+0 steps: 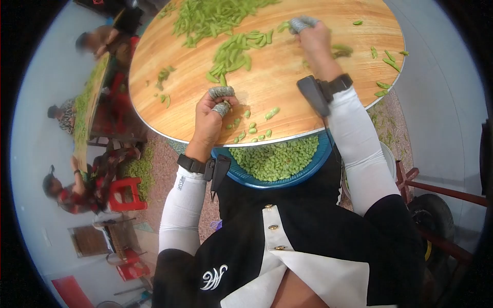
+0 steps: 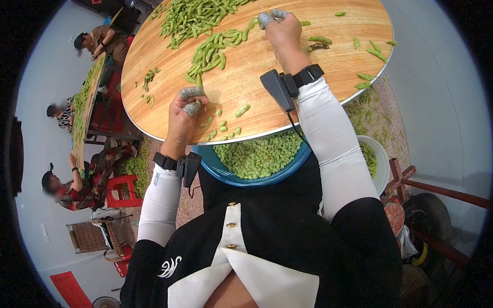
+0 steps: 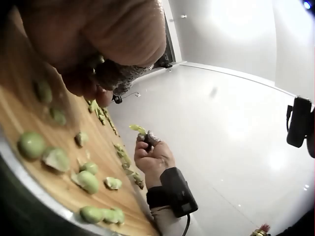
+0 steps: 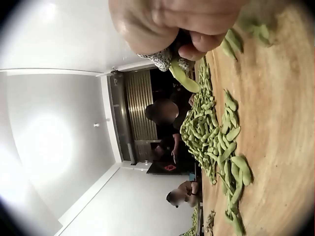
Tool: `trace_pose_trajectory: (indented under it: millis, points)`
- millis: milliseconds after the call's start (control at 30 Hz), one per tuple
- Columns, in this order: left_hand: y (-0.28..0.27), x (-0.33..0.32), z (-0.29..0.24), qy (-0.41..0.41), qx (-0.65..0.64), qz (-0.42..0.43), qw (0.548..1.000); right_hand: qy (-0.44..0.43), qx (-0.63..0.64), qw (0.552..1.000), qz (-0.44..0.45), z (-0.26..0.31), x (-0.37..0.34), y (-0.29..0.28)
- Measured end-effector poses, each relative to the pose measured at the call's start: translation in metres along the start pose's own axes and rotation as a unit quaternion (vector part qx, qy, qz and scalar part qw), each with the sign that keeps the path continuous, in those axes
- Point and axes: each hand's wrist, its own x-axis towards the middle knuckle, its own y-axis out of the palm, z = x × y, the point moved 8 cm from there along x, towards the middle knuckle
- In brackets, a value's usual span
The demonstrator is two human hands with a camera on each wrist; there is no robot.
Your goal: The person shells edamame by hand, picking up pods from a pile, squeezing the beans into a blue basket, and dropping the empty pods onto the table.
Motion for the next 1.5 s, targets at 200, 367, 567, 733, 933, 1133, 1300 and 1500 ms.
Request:
trace_pose_trajectory:
  millis: [200,367,567,733,933,1133,1300,1500]
  points:
    - [0.008,-0.014,0.003,-0.015,-0.088,0.015,0.996,-0.001,-0.015,0.999,-0.045,-0.014,0.017,-0.019]
    - [0.004,-0.014,0.003,0.011,-0.09,0.009,0.996,-0.007,0.01,0.997,-0.073,-0.009,0.015,-0.024]
    - [0.001,-0.014,0.005,0.01,-0.112,0.014,0.994,-0.034,-0.039,0.997,-0.05,-0.019,0.028,-0.027]
    - [-0.005,-0.016,0.006,0.018,-0.133,0.014,0.991,0.024,-0.012,1.0,-0.011,-0.016,0.017,-0.014]
    - [-0.015,-0.027,-0.006,-0.055,0.108,-0.039,0.992,0.013,0.003,1.0,0.016,-0.015,0.013,-0.008]
    - [0.014,-0.016,-0.01,-0.092,0.38,0.084,0.917,-0.092,-0.151,0.984,0.016,-0.006,0.014,-0.005]
    - [0.026,-0.019,-0.02,0.01,0.55,0.117,0.827,-0.053,-0.152,0.985,0.061,-0.005,0.006,0.003]
    - [0.007,-0.019,-0.022,0.032,0.468,0.022,0.883,-0.152,-0.227,0.96,0.053,-0.004,0.012,0.003]
